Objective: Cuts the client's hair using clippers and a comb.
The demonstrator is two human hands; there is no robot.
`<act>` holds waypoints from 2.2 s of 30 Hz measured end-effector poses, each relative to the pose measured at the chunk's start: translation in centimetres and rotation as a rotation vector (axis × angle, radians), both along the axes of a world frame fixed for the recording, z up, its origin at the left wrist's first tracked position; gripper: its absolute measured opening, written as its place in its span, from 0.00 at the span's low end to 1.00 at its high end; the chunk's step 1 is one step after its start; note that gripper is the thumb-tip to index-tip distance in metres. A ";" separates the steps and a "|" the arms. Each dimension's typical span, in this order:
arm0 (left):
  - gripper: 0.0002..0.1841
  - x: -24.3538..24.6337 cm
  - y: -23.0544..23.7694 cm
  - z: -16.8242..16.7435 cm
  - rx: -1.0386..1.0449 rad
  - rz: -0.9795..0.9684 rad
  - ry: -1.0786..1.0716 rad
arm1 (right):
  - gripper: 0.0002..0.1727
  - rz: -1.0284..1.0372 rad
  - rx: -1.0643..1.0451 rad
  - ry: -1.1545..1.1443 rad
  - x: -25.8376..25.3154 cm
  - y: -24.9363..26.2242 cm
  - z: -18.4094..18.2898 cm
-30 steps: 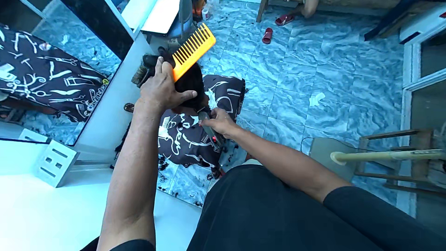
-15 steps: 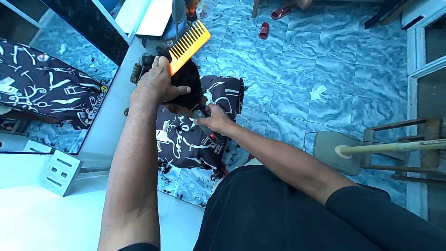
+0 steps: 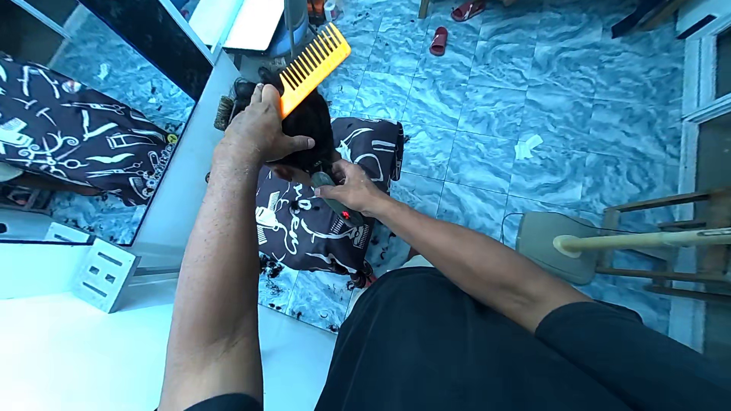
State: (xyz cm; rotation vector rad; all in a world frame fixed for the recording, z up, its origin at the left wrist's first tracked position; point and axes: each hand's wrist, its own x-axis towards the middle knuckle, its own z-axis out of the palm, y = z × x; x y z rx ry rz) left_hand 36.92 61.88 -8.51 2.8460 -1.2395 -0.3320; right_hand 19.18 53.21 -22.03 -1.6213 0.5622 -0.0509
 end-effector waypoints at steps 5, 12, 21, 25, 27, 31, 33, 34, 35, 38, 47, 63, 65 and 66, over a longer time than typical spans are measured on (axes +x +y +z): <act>0.54 0.1 -0.2 0.2 0.009 -0.022 -0.001 | 0.32 -0.050 0.052 0.173 -0.6 -0.2 0.0; 0.55 0.2 -0.6 0.7 0.047 -0.033 0.024 | 0.29 -0.004 0.049 0.097 -0.4 -0.5 0.4; 0.54 -0.1 -0.9 0.8 0.043 -0.067 0.011 | 0.28 0.015 0.118 0.037 -0.7 -0.7 1.4; 0.54 -0.1 -0.8 0.8 0.043 -0.056 0.018 | 0.30 -0.007 0.129 -0.018 -0.6 -0.6 1.6; 0.52 0.0 -0.8 0.8 0.049 -0.066 0.011 | 0.29 0.021 0.177 -0.142 -0.1 -0.5 2.9; 0.52 -0.1 -0.7 1.0 0.048 -0.074 0.020 | 0.28 0.015 0.095 0.093 -0.8 -0.3 2.4; 0.51 0.1 -0.7 1.0 0.043 -0.078 0.028 | 0.28 -0.003 0.113 0.082 -0.8 -0.4 2.6; 0.50 0.1 -0.7 1.1 0.043 -0.084 0.036 | 0.29 -0.007 0.144 0.008 -0.6 -0.4 3.1; 0.50 0.1 -0.6 1.2 0.046 -0.090 0.042 | 0.29 0.001 0.178 -0.072 -0.4 -0.4 3.5; 0.48 0.1 -0.6 1.6 0.061 -0.102 0.060 | 0.28 0.034 0.166 -0.022 -0.6 -0.4 3.9; 0.45 -0.1 -0.6 1.9 0.085 -0.102 0.044 | 0.27 0.038 0.209 -0.015 -0.7 -0.4 4.5; 0.39 0.0 0.1 2.1 0.070 -0.105 0.046 | 0.31 0.056 0.212 -0.098 -0.1 -0.6 5.7; 0.45 0.2 0.1 2.4 0.058 -0.074 0.081 | 0.31 0.018 0.137 0.090 -0.9 -0.6 3.8; 0.49 0.4 0.1 2.4 0.051 -0.060 0.096 | 0.33 -0.009 0.109 0.189 -1.2 -0.7 2.4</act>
